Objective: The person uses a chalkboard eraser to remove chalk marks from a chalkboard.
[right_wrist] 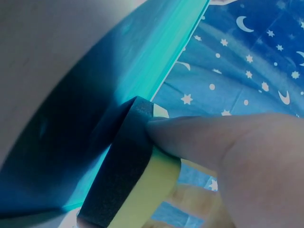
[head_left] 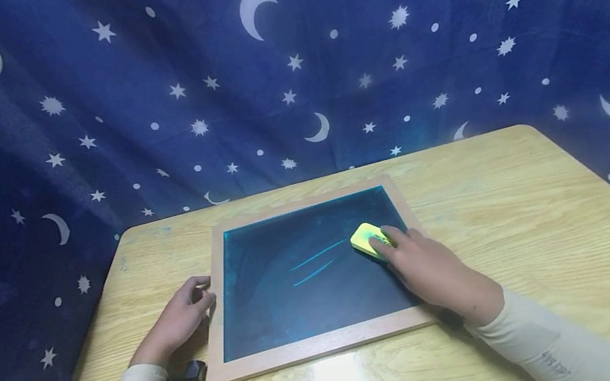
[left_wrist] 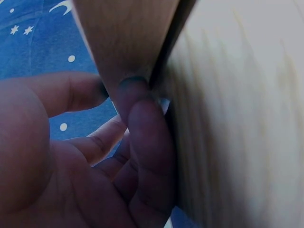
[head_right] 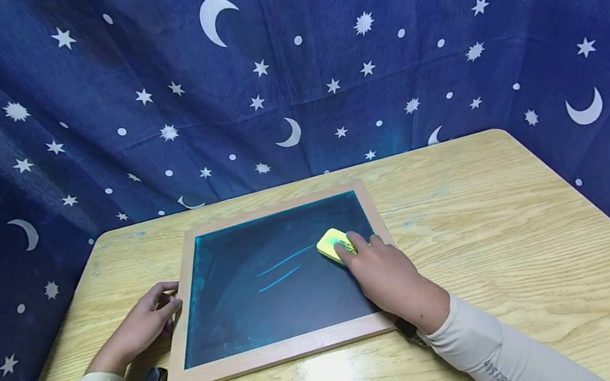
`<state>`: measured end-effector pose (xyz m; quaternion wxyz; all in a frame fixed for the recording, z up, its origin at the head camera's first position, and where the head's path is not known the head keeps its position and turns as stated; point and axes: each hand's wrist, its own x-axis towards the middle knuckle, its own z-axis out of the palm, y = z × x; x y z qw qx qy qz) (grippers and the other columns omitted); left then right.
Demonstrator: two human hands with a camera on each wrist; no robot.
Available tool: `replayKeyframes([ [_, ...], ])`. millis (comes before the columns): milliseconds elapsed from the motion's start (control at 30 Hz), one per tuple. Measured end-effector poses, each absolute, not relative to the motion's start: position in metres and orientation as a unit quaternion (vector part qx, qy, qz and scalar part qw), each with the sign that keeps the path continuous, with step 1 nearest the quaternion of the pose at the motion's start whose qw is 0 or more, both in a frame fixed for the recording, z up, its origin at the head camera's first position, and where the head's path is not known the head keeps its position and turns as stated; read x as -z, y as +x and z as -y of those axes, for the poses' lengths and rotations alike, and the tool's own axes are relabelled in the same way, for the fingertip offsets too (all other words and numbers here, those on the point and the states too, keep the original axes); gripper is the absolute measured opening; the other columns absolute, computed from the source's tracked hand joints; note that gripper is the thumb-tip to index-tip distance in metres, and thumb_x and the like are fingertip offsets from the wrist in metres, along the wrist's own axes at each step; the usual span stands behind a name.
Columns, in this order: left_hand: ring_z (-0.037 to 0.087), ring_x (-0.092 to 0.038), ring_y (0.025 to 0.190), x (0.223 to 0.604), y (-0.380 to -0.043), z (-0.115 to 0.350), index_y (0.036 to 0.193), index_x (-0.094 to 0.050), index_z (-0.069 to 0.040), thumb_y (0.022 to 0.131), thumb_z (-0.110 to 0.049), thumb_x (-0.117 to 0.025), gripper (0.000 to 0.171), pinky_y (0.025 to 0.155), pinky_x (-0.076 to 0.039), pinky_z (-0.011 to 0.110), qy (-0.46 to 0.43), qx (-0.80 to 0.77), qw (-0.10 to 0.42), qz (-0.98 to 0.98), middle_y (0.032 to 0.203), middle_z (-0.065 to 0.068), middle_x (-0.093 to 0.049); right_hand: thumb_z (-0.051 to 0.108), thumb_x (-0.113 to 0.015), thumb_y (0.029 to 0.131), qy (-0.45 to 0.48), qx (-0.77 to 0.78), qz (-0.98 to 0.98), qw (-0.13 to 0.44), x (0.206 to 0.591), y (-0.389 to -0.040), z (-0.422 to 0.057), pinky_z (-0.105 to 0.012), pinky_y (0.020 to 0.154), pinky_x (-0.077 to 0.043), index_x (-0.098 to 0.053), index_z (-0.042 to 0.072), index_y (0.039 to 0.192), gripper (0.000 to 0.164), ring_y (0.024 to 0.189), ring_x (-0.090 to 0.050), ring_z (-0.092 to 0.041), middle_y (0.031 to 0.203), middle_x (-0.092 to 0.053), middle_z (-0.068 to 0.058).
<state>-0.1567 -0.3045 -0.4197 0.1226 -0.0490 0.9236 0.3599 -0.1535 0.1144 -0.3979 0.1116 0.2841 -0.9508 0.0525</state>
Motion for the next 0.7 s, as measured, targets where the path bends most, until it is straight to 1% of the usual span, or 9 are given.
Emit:
replayKeyframes([
  [167, 0.021, -0.058, 0.083, 0.4199, -0.1567, 0.3044, 0.147, -0.037, 0.002, 0.104, -0.022, -0.047, 0.050, 0.070, -0.049, 0.031, -0.051, -0.358, 0.122, -0.924, 0.112, 0.019, -0.057, -0.003, -0.064, 0.090, 0.272, -0.054, 0.955, 0.106, 0.3962, -0.1545, -0.1161, -0.051, 0.069, -0.056, -0.062, 0.009, 0.133, 0.045, 0.093, -0.064, -0.042, 0.131, -0.059, -0.025],
  [400, 0.021, -0.057, 0.080, 0.4208, -0.1574, 0.3052, 0.147, -0.037, 0.003, 0.104, -0.021, -0.047, 0.050, 0.069, -0.049, 0.032, -0.047, -0.364, 0.120, -0.923, 0.110, 0.019, -0.057, -0.003, -0.064, 0.091, 0.269, -0.048, 0.956, 0.106, 0.3955, -0.1529, -0.1145, -0.051, 0.070, -0.057, -0.061, 0.010, 0.133, 0.044, 0.093, -0.064, -0.042, 0.130, -0.059, -0.026],
  [700, 0.021, -0.058, 0.081, 0.4212, -0.1575, 0.3048, 0.146, -0.038, 0.003, 0.104, -0.021, -0.047, 0.049, 0.069, -0.049, 0.031, -0.047, -0.363, 0.117, -0.923, 0.111, 0.020, -0.057, -0.005, -0.064, 0.090, 0.270, -0.043, 0.956, 0.102, 0.3947, -0.1508, -0.1119, -0.049, 0.068, -0.056, -0.062, 0.011, 0.134, 0.047, 0.090, -0.063, -0.041, 0.131, -0.059, -0.026],
])
